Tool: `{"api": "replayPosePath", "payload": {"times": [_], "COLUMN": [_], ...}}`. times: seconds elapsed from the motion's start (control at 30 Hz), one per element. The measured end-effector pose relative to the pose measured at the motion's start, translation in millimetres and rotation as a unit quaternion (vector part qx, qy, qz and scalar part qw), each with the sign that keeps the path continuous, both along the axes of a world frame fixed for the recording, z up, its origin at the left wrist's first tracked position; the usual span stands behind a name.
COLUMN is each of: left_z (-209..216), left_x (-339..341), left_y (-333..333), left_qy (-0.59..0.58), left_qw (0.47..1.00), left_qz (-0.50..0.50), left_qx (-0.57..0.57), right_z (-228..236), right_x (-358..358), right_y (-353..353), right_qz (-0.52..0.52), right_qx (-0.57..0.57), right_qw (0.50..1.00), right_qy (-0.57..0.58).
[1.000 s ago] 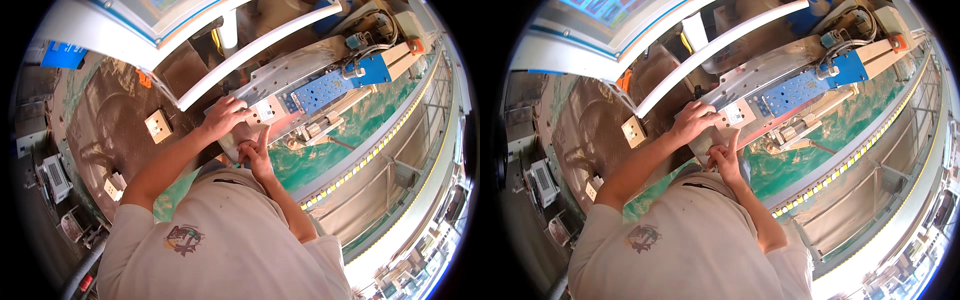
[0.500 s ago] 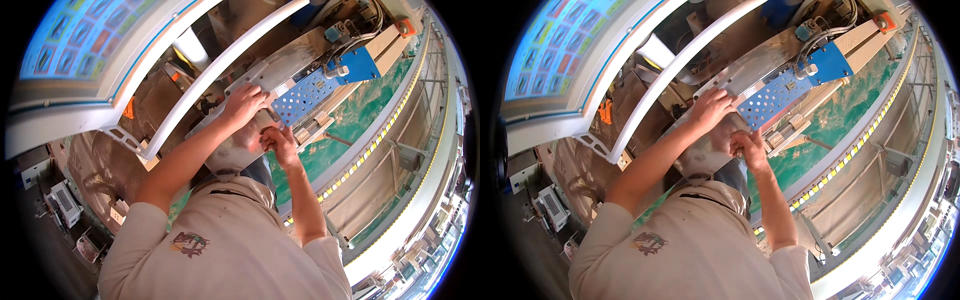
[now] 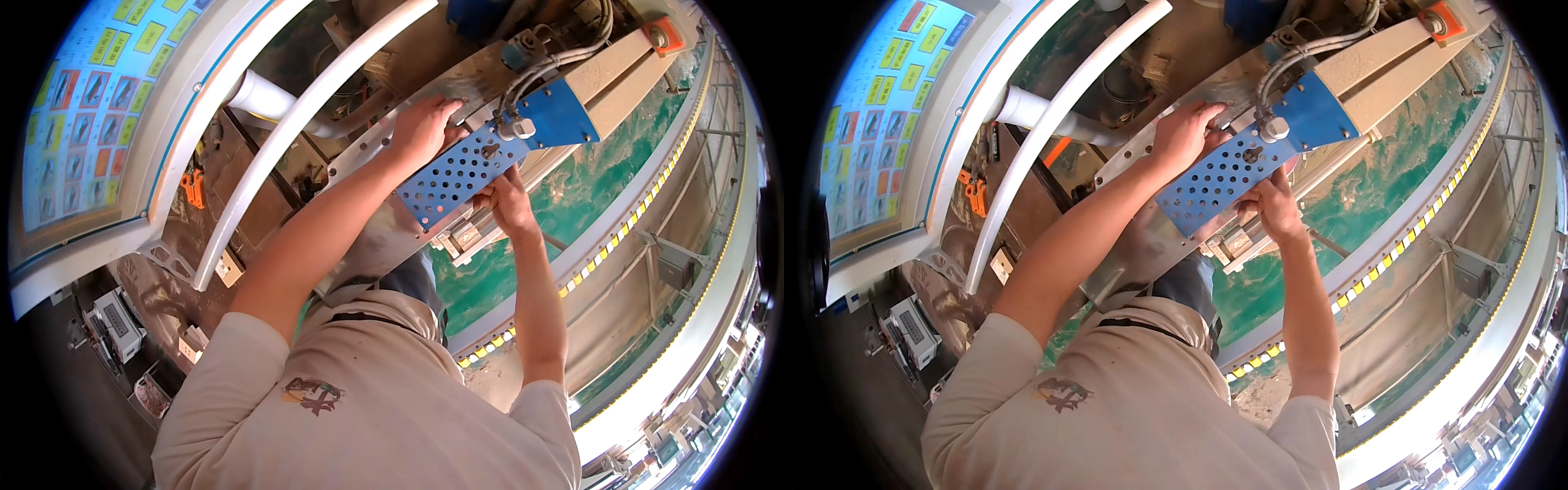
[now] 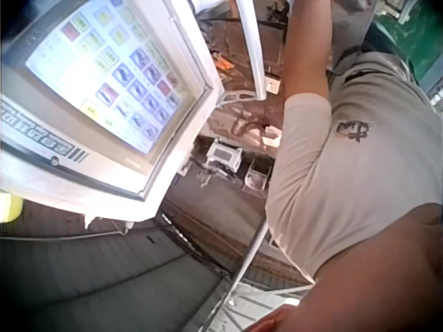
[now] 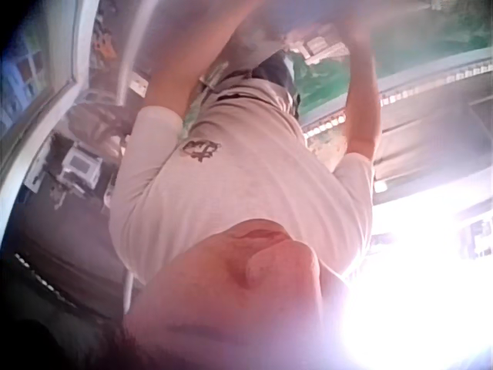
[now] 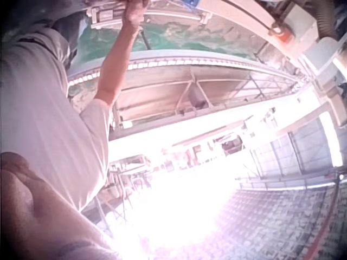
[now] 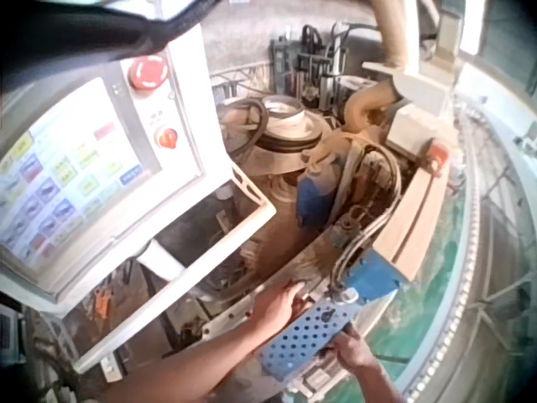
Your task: The person gathers wooden blocks from a rack, brings them to a workbench, applies a label to one, and feeds several blocks into a processing machine one by one.
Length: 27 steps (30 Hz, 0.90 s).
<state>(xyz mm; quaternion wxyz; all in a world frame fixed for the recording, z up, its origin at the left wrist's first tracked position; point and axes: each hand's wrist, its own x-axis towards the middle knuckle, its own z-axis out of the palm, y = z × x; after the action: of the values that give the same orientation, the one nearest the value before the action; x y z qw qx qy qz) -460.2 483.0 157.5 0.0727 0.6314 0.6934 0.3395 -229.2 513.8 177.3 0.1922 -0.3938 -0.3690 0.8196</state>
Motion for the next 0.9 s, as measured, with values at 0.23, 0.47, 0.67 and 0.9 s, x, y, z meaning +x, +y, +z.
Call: {"api": "replayPosePath", "payload": {"times": [0.23,0.47,0.67,0.9], "left_z": [33.4,30.9,-5.4,0.2], "left_x": [-13.8,-85.7,-126.6,-119.7], "left_y": [-94.5,-353.6,-482.9,-508.5], "left_qy": [-0.165,0.072,0.053,-0.078], "left_qw": [0.982,0.896,0.755,0.820], "left_qz": [0.088,0.439,0.602,0.560], "left_qx": [0.012,-0.022,-0.254,-0.090], "right_z": [-7.5,-26.9,-11.5,21.1], "right_x": [-3.9,31.8,-5.3,-62.4], "right_y": [-53.3,-190.3,-253.6,-291.7], "right_qz": [-0.218,-0.140,0.002,0.112], "right_qx": [0.065,0.005,0.102,0.182], "right_qw": [0.974,0.985,0.984,0.973], "right_qy": [-0.022,-0.103,-0.150,-0.083]}}
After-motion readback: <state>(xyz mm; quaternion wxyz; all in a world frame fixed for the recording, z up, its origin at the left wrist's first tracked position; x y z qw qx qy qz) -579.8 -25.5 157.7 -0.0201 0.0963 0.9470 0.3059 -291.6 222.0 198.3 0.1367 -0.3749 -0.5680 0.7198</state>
